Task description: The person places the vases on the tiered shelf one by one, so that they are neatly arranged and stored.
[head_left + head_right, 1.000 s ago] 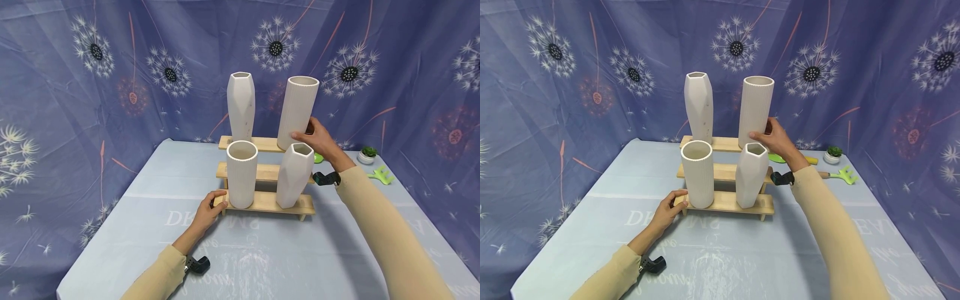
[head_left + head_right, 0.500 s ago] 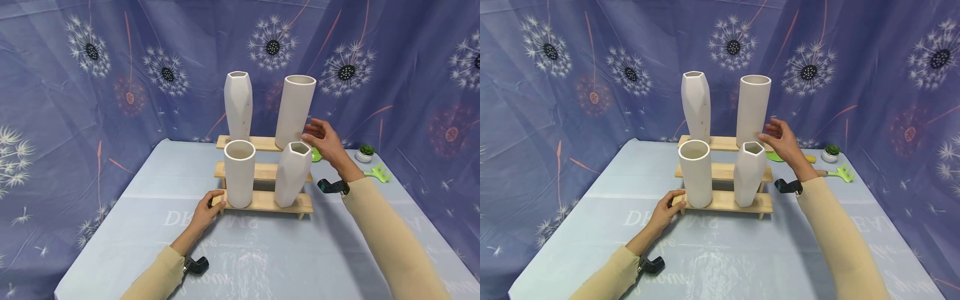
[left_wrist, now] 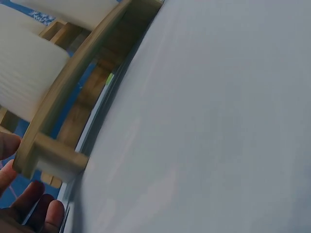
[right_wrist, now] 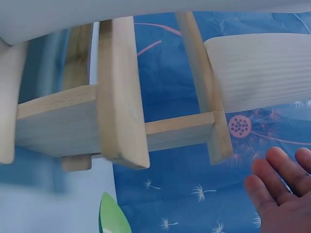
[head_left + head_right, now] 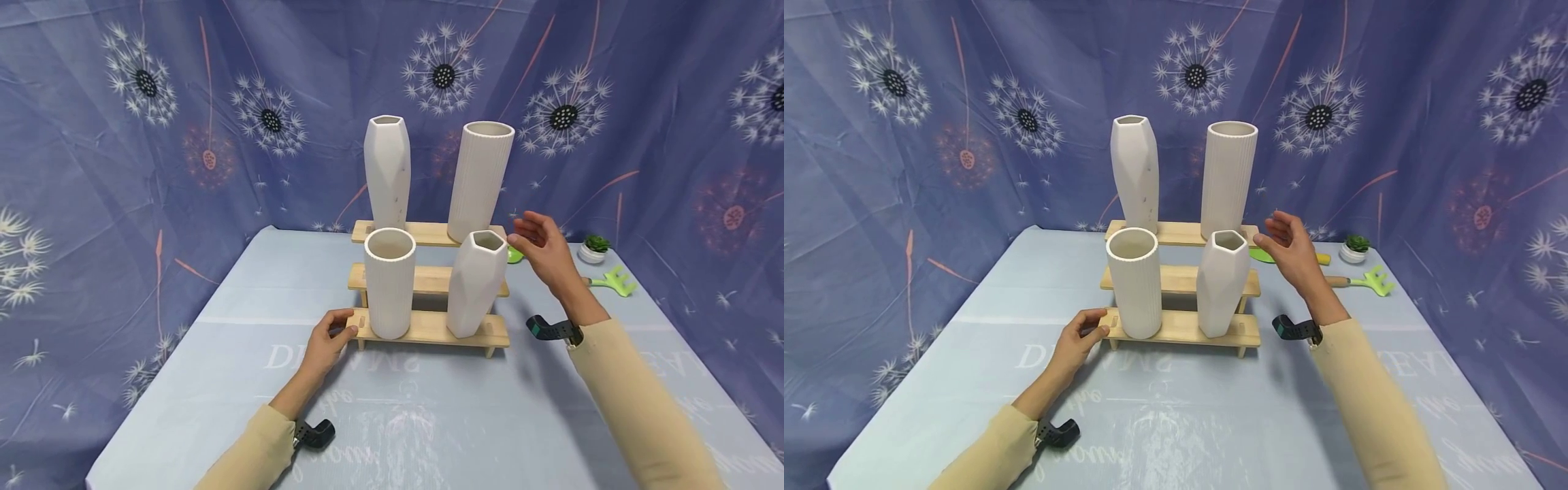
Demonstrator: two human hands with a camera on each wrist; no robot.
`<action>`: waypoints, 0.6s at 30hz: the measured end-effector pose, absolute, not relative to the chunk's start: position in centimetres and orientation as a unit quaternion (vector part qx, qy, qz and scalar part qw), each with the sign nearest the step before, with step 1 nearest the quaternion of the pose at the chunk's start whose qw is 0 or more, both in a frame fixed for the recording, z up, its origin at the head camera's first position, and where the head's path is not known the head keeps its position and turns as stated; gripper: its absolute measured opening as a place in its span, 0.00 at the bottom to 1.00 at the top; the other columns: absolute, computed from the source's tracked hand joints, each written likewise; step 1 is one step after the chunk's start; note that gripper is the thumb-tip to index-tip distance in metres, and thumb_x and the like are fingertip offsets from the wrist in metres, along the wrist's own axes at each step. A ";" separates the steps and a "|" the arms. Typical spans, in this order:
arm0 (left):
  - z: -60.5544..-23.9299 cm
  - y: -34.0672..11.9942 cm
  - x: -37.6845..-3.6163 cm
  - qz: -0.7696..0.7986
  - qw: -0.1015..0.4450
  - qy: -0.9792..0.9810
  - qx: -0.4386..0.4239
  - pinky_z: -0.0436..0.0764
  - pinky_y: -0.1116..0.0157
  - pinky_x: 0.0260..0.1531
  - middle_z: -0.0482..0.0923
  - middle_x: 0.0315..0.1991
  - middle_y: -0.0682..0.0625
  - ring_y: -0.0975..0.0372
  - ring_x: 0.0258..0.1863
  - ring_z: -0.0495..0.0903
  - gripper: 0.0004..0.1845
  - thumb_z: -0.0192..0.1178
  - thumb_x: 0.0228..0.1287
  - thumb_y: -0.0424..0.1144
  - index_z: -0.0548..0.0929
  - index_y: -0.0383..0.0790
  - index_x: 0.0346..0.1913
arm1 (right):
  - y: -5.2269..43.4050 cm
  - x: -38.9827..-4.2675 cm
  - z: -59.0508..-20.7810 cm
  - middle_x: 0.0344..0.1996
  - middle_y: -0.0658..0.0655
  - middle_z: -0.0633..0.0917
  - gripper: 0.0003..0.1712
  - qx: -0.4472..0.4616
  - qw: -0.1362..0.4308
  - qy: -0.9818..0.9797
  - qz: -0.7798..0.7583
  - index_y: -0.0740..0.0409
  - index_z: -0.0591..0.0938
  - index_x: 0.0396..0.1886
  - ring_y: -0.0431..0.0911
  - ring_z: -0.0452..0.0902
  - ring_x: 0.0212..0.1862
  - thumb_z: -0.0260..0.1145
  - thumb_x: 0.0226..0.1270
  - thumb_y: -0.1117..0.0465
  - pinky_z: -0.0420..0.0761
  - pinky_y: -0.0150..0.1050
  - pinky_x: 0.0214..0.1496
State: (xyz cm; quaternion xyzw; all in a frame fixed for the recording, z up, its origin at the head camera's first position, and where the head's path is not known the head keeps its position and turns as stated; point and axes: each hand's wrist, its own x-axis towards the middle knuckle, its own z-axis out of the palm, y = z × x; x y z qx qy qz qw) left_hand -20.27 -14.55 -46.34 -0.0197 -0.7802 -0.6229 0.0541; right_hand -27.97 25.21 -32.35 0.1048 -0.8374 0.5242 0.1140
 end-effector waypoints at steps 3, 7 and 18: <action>-46.1 -15.2 -20.4 -0.618 0.054 -0.784 -0.009 0.71 0.64 0.52 0.74 0.56 0.37 0.48 0.57 0.72 0.20 0.60 0.62 0.33 0.74 0.36 0.58 | 25.5 -27.5 -32.8 0.68 0.60 0.66 0.41 0.096 0.122 -0.838 0.523 0.53 0.55 0.72 0.54 0.61 0.69 0.62 0.65 0.47 0.62 0.54 0.69; -45.5 -16.0 -20.3 -0.603 0.071 -0.795 -0.008 0.69 0.61 0.53 0.72 0.58 0.36 0.47 0.60 0.70 0.21 0.59 0.64 0.35 0.73 0.35 0.59 | 25.9 -26.9 -33.4 0.68 0.61 0.66 0.41 0.087 0.134 -0.839 0.521 0.55 0.55 0.72 0.55 0.61 0.70 0.61 0.66 0.48 0.61 0.54 0.70; -43.6 -17.6 -20.1 -0.583 0.131 -0.802 -0.021 0.69 0.60 0.53 0.72 0.58 0.40 0.49 0.59 0.69 0.20 0.58 0.65 0.38 0.73 0.38 0.58 | 26.2 -24.8 -35.3 0.67 0.64 0.66 0.39 0.061 0.148 -0.850 0.503 0.57 0.56 0.72 0.58 0.61 0.68 0.57 0.68 0.45 0.62 0.57 0.68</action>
